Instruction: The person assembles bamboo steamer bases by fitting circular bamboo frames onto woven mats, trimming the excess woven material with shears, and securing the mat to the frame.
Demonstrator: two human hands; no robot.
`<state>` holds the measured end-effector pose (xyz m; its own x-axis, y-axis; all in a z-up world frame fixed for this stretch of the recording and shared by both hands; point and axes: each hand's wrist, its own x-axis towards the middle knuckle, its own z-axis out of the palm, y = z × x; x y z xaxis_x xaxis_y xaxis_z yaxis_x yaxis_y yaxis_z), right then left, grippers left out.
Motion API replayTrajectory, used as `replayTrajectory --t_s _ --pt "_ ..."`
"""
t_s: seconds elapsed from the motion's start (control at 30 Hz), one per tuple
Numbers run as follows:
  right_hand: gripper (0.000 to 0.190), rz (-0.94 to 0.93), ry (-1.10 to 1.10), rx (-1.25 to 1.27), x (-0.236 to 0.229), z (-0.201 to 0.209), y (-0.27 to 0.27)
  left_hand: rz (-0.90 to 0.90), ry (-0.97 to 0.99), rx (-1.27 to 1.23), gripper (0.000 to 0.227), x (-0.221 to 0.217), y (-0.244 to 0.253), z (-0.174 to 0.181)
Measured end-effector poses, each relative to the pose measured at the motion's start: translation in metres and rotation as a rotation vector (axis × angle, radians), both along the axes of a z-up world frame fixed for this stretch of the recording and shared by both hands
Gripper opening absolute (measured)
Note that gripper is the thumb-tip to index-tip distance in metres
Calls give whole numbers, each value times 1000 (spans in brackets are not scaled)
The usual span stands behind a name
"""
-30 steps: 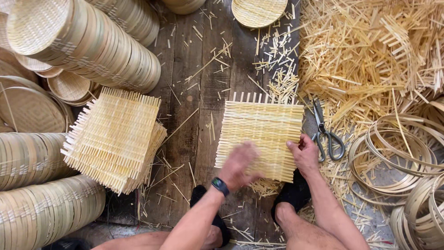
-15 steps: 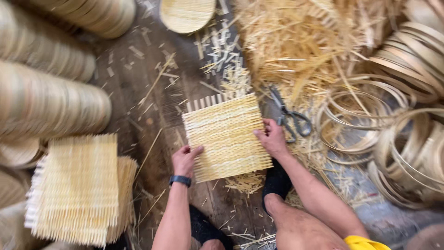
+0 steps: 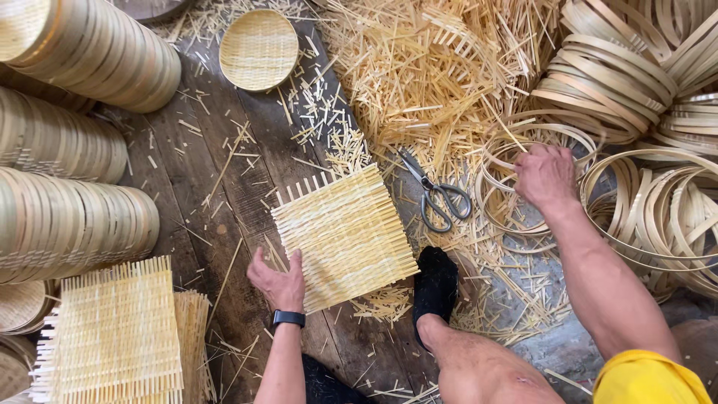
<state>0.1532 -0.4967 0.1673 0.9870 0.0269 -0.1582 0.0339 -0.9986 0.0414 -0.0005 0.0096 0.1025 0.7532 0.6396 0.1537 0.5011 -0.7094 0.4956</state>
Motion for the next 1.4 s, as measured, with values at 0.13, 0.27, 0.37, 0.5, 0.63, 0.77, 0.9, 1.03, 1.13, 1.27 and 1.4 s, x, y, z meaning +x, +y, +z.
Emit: replayTrajectory --t_s 0.13,0.27,0.37,0.5,0.63,0.77,0.9,1.03,1.13,1.27,1.4 --pt "18 316 -169 78 -31 46 54 -141 -176 -147 62 10 -12 49" --pt "22 867 -410 391 -71 95 130 -118 -113 -1301 49 41 -30 103" --pt "25 1064 -304 402 -103 124 172 -109 -253 -1778 44 36 -49 126" --pt "46 1017 -378 700 -109 158 198 -236 -336 -1859 31 21 -54 137" --pt "46 976 -592 692 -89 171 220 -361 -121 -1813 31 4 -66 155" --pt "30 997 -425 818 -87 168 239 -365 3 -1799 35 -2 -75 181" --pt "21 1104 -448 782 -90 162 258 -391 297 -1648 66 13 -63 184" --pt "11 1022 -444 727 -95 154 269 -385 239 -1514 72 15 -67 177" --pt "10 959 -434 746 -94 144 269 -343 101 -1590 70 14 -76 168" --pt "18 936 -340 858 -73 130 267 -200 6 -1684 62 14 -82 154" --pt "28 294 0 1052 -49 134 228 -195 -322 -1730 44 10 -52 152"
